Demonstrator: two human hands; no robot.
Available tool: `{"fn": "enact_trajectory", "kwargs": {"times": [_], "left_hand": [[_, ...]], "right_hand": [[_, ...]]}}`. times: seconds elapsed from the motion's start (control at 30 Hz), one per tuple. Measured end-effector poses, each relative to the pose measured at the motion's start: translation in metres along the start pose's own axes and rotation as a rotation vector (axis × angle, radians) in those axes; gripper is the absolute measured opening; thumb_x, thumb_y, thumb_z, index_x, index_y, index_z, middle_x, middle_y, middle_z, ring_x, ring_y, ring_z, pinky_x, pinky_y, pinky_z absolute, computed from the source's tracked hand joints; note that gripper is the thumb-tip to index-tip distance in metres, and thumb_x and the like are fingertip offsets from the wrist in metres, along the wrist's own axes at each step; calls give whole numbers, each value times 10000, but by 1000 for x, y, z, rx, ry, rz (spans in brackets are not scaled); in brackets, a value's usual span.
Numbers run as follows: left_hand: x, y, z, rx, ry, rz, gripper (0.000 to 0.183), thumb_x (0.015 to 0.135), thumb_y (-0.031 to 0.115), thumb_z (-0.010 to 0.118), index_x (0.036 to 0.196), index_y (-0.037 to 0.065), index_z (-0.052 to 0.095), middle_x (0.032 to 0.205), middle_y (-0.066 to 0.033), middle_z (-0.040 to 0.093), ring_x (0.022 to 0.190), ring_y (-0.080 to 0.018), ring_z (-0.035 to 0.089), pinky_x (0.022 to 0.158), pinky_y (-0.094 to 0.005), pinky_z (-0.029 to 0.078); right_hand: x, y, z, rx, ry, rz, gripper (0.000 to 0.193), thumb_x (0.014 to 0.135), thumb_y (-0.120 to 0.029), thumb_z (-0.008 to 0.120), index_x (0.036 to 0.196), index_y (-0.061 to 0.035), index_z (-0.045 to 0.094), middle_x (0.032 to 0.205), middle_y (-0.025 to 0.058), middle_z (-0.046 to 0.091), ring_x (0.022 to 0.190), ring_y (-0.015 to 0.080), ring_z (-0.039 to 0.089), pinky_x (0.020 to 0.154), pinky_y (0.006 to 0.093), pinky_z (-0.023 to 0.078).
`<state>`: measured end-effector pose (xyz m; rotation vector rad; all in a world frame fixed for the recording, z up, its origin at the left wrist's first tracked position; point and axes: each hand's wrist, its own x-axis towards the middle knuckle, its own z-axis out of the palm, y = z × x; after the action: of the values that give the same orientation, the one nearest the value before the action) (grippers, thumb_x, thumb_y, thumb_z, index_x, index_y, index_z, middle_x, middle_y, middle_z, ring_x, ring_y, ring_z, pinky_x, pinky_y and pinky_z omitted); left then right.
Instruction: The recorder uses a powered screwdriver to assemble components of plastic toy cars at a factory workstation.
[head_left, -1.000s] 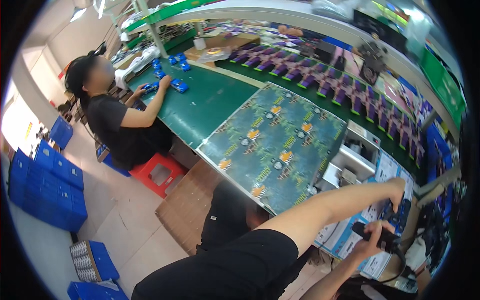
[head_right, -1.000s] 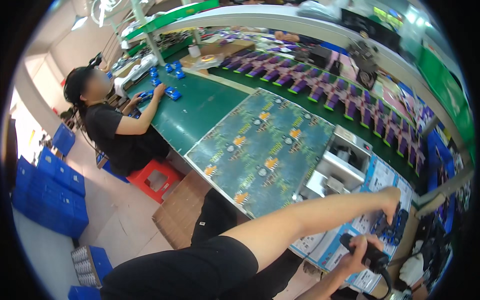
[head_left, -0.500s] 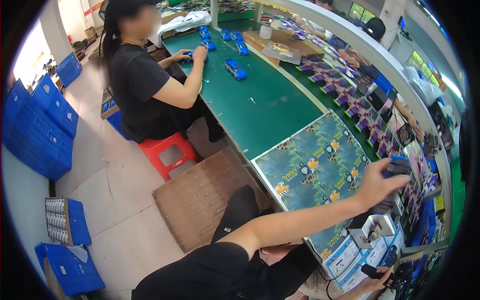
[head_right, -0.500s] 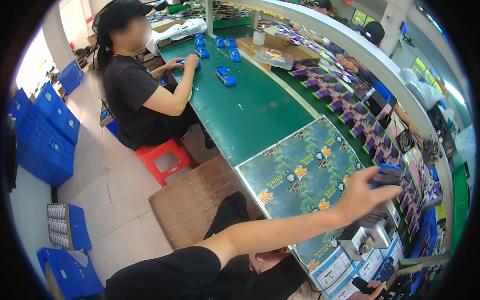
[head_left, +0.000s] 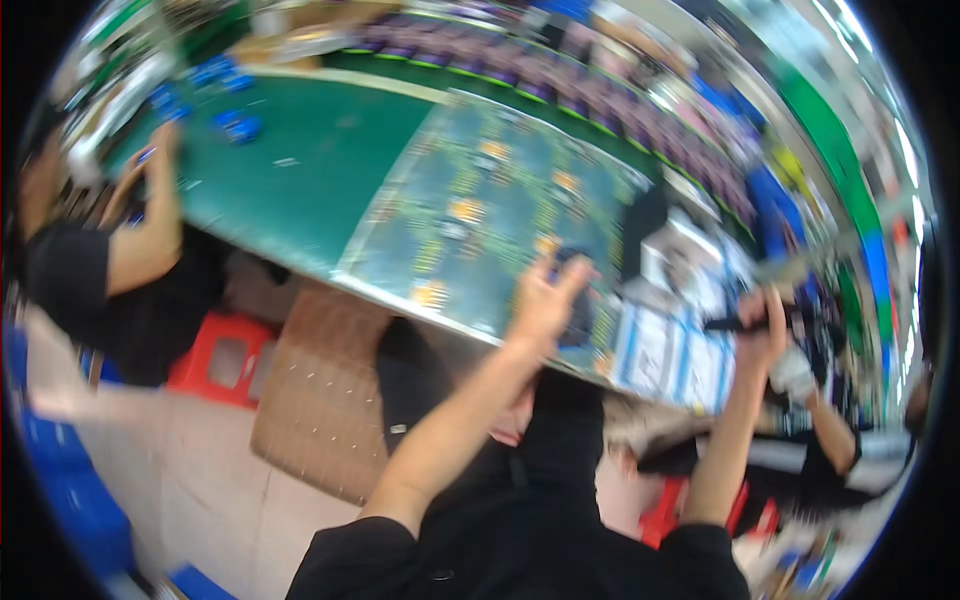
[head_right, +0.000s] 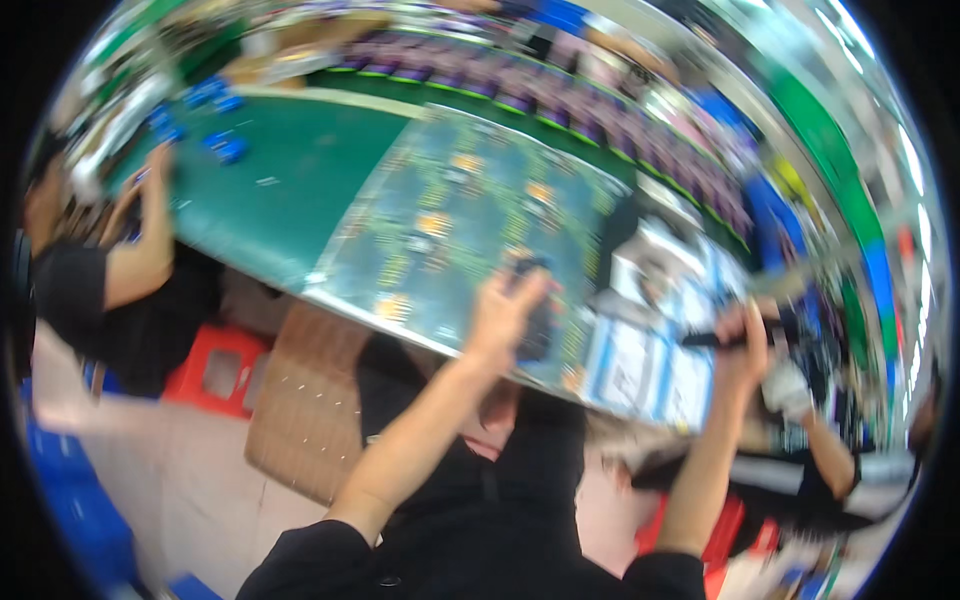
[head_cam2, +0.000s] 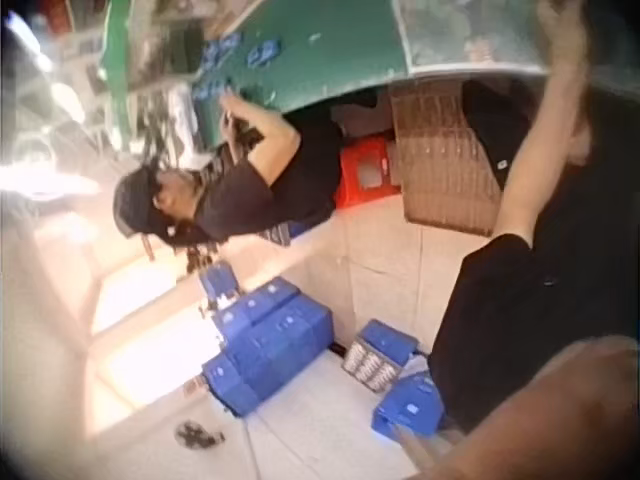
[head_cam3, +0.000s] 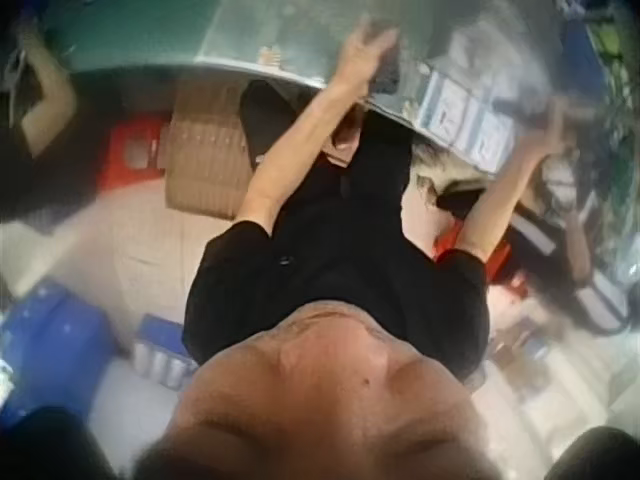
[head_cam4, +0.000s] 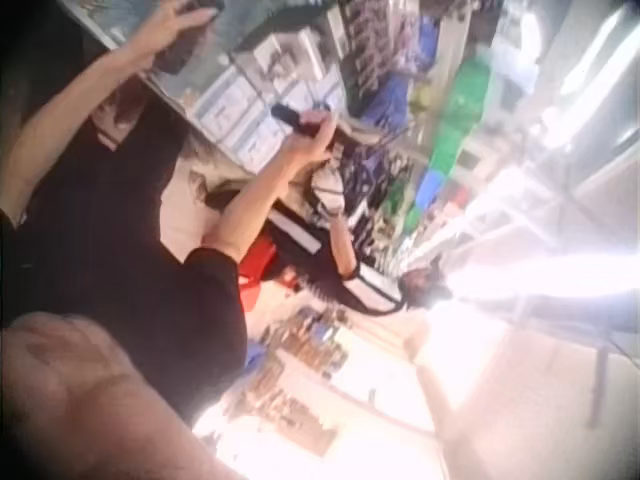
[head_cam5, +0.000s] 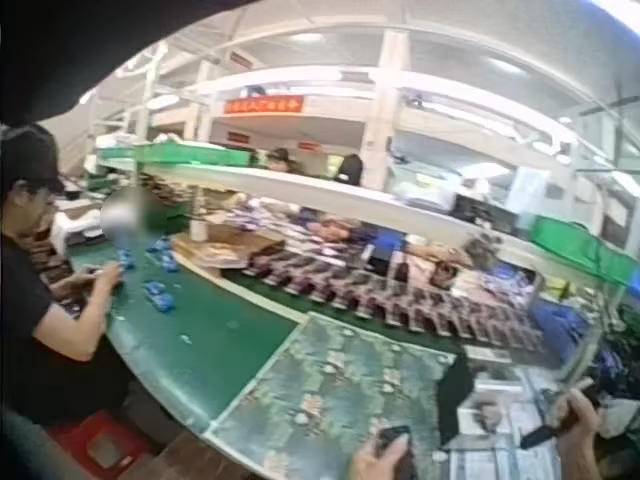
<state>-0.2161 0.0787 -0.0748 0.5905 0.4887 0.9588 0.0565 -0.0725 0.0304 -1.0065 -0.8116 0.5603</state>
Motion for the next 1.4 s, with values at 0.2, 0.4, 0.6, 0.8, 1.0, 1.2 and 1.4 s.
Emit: {"fn": "enact_trajectory", "kwargs": {"times": [0.2, 0.4, 0.6, 0.8, 1.0, 1.2, 1.4], "left_hand": [[-11, -27, 15, 159, -113, -39, 268, 946, 212, 657, 1137, 46, 570, 961, -98, 682, 784, -180, 688, 718, -316, 567], [-23, -33, 26, 296, -165, 72, 224, 951, 109, 622, 1140, 8, 558, 989, -94, 680, 839, -143, 675, 747, -279, 552], [-24, -30, 16, 350, -103, 116, 249, 930, 104, 651, 1142, 11, 559, 1014, -103, 684, 856, -164, 687, 750, -295, 557], [-19, -34, 21, 331, -135, 107, 244, 922, 99, 666, 1124, 6, 565, 1005, -90, 678, 849, -148, 681, 757, -284, 550], [-17, -34, 16, 351, -101, 105, 232, 922, 126, 681, 1094, 8, 580, 938, -69, 680, 820, -126, 671, 741, -273, 549], [-18, -33, 20, 302, -70, 126, 222, 934, 152, 677, 1081, 6, 597, 905, -69, 691, 776, -107, 663, 692, -253, 542], [-19, -31, 21, 346, -44, 150, 210, 930, 159, 686, 1054, 0, 627, 849, -61, 697, 754, -90, 651, 682, -237, 527]], "right_hand": [[8, -27, 77, 2, -77, -339, 103, 891, -91, 604, 891, -23, 526, 661, 82, 515, 545, 184, 509, 570, 334, 464], [8, -9, 70, -173, 8, -352, 126, 851, -24, 659, 845, -3, 535, 616, 78, 545, 506, 167, 540, 538, 313, 469], [24, -11, 86, -237, 11, -238, 160, 838, -37, 680, 792, -23, 528, 575, 64, 524, 479, 157, 519, 518, 311, 451], [6, -22, 80, 155, -104, -98, 149, 917, -170, 522, 836, -53, 478, 605, 34, 427, 467, 140, 419, 490, 302, 387], [-19, -6, 129, 383, -301, -303, 113, 899, -116, 551, 908, -23, 487, 676, 88, 512, 531, 169, 497, 569, 338, 482], [-26, 6, 142, 354, -326, -309, 114, 893, -89, 570, 927, -16, 489, 700, 98, 528, 567, 178, 520, 595, 341, 491], [-26, 11, 149, 333, -309, -368, 136, 886, -92, 595, 932, -16, 492, 714, 102, 535, 576, 178, 525, 595, 338, 493]]}}
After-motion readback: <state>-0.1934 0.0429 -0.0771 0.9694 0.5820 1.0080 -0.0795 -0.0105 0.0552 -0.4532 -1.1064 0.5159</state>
